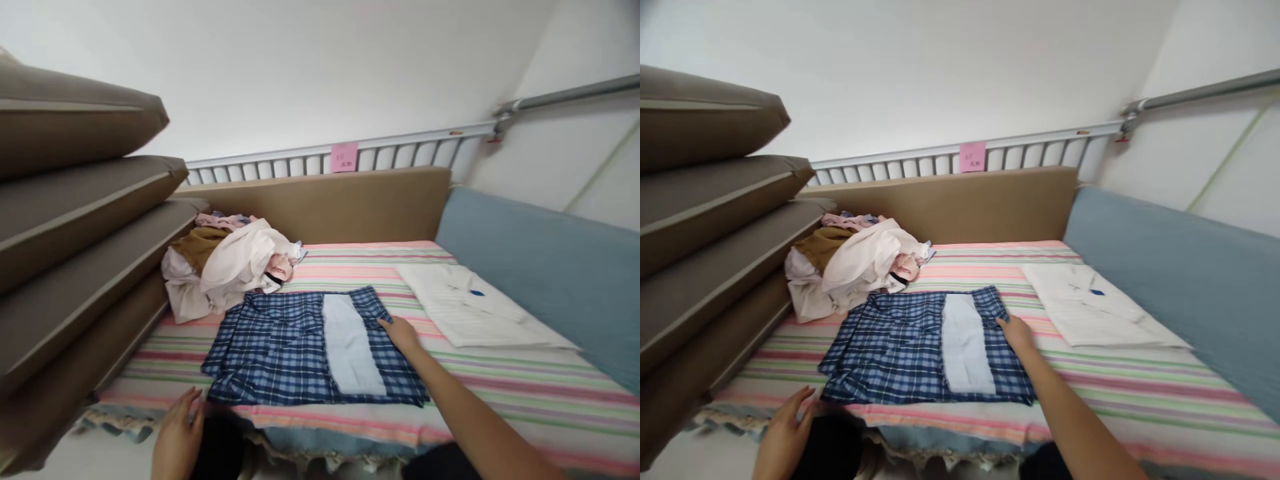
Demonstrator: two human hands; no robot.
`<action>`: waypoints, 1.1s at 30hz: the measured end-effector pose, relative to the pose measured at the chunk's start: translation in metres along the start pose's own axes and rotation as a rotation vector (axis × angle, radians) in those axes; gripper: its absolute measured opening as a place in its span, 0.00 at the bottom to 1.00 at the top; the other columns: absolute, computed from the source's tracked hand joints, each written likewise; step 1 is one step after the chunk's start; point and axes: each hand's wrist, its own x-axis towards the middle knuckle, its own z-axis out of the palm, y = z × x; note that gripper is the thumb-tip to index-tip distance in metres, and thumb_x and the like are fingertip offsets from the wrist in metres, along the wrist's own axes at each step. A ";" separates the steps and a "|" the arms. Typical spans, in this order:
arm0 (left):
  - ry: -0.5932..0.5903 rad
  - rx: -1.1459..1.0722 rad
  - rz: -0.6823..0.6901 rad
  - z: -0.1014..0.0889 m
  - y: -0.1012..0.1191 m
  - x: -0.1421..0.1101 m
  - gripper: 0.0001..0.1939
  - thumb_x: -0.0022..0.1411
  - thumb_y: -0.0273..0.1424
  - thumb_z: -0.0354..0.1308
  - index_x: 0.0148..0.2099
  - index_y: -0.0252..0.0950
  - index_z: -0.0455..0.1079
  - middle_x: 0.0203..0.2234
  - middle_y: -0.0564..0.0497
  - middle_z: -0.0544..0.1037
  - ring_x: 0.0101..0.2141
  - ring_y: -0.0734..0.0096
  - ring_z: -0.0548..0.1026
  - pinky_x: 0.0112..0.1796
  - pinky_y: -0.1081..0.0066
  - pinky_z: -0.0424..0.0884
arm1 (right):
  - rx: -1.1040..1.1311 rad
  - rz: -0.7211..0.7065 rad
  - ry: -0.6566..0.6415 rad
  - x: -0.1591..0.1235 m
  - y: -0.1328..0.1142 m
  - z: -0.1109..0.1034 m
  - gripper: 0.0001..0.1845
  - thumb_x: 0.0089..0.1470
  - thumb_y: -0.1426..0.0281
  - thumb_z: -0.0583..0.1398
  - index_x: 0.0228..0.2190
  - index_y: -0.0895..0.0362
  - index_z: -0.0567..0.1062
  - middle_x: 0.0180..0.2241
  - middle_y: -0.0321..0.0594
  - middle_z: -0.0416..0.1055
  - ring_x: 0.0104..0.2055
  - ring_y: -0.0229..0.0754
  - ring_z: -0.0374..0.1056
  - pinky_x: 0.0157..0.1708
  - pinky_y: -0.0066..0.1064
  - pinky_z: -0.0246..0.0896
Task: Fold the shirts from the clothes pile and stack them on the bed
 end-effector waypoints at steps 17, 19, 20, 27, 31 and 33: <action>-0.074 -0.035 0.124 0.020 0.023 0.012 0.22 0.55 0.45 0.45 0.46 0.38 0.65 0.44 0.43 0.76 0.46 0.56 0.73 0.50 0.56 0.68 | -0.129 -0.462 0.085 -0.127 -0.057 0.078 0.35 0.51 0.55 0.57 0.56 0.61 0.63 0.61 0.52 0.53 0.64 0.57 0.46 0.61 0.48 0.39; -0.086 -0.052 0.136 0.021 0.017 0.013 0.23 0.54 0.45 0.46 0.46 0.38 0.65 0.44 0.42 0.76 0.47 0.55 0.73 0.50 0.55 0.68 | -0.133 -0.456 0.061 -0.137 -0.061 0.092 0.35 0.52 0.56 0.56 0.57 0.62 0.62 0.62 0.53 0.51 0.64 0.56 0.43 0.61 0.48 0.36; -0.088 -0.059 0.145 0.021 0.013 0.013 0.23 0.53 0.46 0.46 0.46 0.38 0.65 0.44 0.42 0.76 0.47 0.55 0.73 0.50 0.55 0.67 | -0.134 -0.448 0.051 -0.140 -0.063 0.094 0.34 0.53 0.57 0.56 0.57 0.63 0.62 0.62 0.54 0.51 0.65 0.56 0.43 0.62 0.49 0.35; -0.129 -0.120 0.053 0.015 0.000 0.020 0.25 0.52 0.48 0.46 0.47 0.38 0.66 0.45 0.41 0.75 0.47 0.53 0.73 0.51 0.52 0.66 | 0.018 -0.586 0.112 -0.146 -0.053 0.051 0.24 0.56 0.61 0.53 0.52 0.57 0.69 0.58 0.46 0.59 0.62 0.49 0.51 0.61 0.44 0.43; -0.110 -0.218 -0.059 0.010 0.024 0.014 0.32 0.52 0.49 0.47 0.54 0.35 0.63 0.50 0.39 0.72 0.51 0.49 0.69 0.53 0.50 0.63 | 0.239 -0.259 0.299 -0.111 -0.005 -0.003 0.22 0.54 0.63 0.52 0.47 0.61 0.72 0.52 0.51 0.67 0.56 0.49 0.60 0.58 0.42 0.51; -0.104 -0.375 -0.090 0.013 0.059 0.006 0.35 0.54 0.49 0.48 0.59 0.34 0.57 0.56 0.40 0.66 0.55 0.50 0.65 0.55 0.50 0.62 | 0.348 -0.017 0.233 -0.086 0.019 -0.024 0.22 0.53 0.64 0.54 0.46 0.62 0.72 0.48 0.51 0.70 0.53 0.49 0.64 0.55 0.41 0.56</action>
